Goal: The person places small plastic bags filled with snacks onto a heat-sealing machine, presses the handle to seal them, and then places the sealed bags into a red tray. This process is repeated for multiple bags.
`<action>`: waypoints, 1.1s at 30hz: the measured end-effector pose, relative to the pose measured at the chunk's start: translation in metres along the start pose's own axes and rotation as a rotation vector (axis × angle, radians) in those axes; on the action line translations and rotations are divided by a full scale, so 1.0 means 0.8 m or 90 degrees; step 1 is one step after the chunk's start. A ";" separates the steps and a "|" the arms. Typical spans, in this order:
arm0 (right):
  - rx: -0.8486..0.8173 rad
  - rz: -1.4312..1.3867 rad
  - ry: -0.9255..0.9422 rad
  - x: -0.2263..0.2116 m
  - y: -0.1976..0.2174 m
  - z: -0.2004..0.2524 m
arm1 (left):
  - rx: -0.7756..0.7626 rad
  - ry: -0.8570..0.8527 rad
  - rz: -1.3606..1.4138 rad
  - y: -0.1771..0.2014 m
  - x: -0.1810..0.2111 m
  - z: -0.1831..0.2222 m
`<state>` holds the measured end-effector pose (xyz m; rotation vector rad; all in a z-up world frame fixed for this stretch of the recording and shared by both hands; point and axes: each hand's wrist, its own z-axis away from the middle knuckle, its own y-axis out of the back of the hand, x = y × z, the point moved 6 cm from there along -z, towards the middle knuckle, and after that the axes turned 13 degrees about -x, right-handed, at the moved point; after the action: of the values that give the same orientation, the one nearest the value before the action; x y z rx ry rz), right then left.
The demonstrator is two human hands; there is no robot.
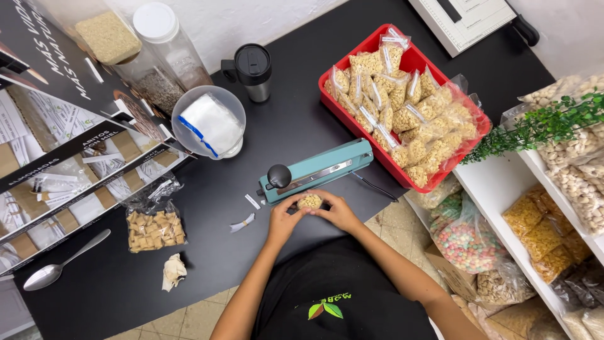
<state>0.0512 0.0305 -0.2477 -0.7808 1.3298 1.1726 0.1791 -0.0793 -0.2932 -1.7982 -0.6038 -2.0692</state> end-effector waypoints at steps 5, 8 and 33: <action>-0.019 -0.017 0.003 0.011 0.002 -0.001 | 0.020 -0.020 0.022 0.004 0.019 0.003; -0.010 -0.041 0.010 -0.002 0.005 0.000 | 0.033 -0.042 0.031 0.008 0.042 0.003; 0.138 0.057 0.183 -0.049 0.034 0.010 | 0.012 -0.048 0.143 0.013 0.063 0.008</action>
<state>0.0334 0.0382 -0.2030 -0.7576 1.7141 0.9884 0.1828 -0.0837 -0.2418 -1.8480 -0.4179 -1.8493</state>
